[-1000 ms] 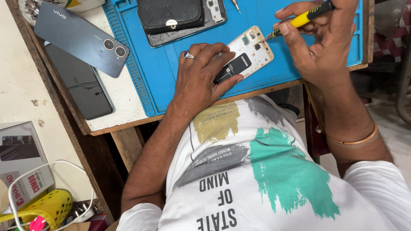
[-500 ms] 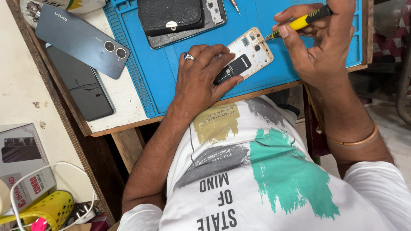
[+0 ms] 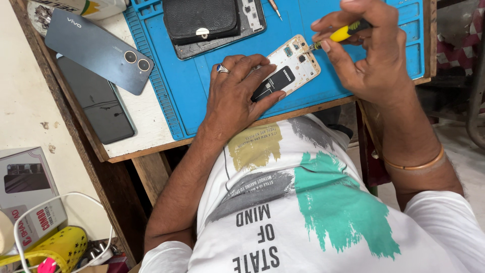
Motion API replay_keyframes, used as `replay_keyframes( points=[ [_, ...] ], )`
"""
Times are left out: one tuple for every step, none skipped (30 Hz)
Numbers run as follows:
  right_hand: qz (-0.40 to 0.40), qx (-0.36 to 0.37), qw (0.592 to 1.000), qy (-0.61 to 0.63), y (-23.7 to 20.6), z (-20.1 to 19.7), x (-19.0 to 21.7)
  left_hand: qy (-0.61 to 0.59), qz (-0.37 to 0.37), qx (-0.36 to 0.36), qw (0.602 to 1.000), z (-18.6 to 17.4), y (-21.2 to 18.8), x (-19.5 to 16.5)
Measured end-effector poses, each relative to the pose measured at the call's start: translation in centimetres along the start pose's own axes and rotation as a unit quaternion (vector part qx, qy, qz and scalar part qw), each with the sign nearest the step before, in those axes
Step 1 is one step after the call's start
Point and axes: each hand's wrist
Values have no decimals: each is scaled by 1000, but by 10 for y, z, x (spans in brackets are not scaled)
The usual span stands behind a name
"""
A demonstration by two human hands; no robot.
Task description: The person uses a yellow-handled screwdriver to remove screws from the back of a white Samsung smartphone placed on a blue work mat. They repeatedly unscrew and reposition the phone, handling the screwdriver with both hands while other phones and tools remain on the cluttered workbench.
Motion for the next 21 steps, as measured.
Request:
replay_keyframes(
  points=[
    [-6,5,1000,-6,2,-1,2,-6,-4,3,1000,-1,0,-1],
    [-13,10,1000,-9,5,-2,3,-11,-7,5,1000,-1,1,-2],
    [-16,16,1000,-11,7,-2,5,-17,-11,7,1000,-2,2,-3],
    [-18,21,1000,-13,10,-3,8,-17,-19,13,1000,-3,3,-4],
    [-17,25,999,-16,12,-4,11,-17,-27,18,999,-5,4,-5],
    [-24,33,999,-20,15,-5,12,-16,-33,21,999,-6,7,-6],
    [-32,41,998,-23,19,-6,14,-12,-24,21,999,-7,10,-7],
    [-46,54,997,-26,22,-6,16,-8,-16,21,1000,-7,14,-8],
    [-59,68,996,-27,24,-6,18,-5,-10,22,1000,-7,19,-9],
    [-46,82,996,-8,26,-5,22,-31,-5,16,999,-7,25,-9],
    [-35,94,995,11,28,-2,24,-55,3,9,998,-7,33,-9],
    [-26,104,994,26,30,-1,25,-78,15,1,997,-7,40,-7],
    [-38,88,995,15,33,-3,22,-104,12,-9,994,-8,48,-5],
    [-49,73,996,5,35,-5,19,-131,8,-18,991,-8,55,-2],
    [-58,61,997,-3,36,-7,15,-159,1,-27,987,-8,60,0],
    [-54,60,997,5,35,-8,11,-178,18,-23,984,-7,64,2],
    [-51,60,997,14,34,-10,7,-196,33,-20,980,-5,66,2],
    [-47,59,997,17,31,-9,4,-215,48,-16,975,-1,68,3],
    [-43,58,997,20,28,-7,1,-228,58,-5,972,3,71,3],
    [-42,55,997,16,25,-5,-2,-239,69,6,969,8,73,4],
    [-40,46,998,21,22,-2,-5,-249,82,17,965,14,75,4]
  ],
)
Point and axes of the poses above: each hand's wrist, its own y-axis towards the middle knuckle, its own z-axis out of the palm, x = y × z, and after that the axes turned 8 degrees about -y, right-handed
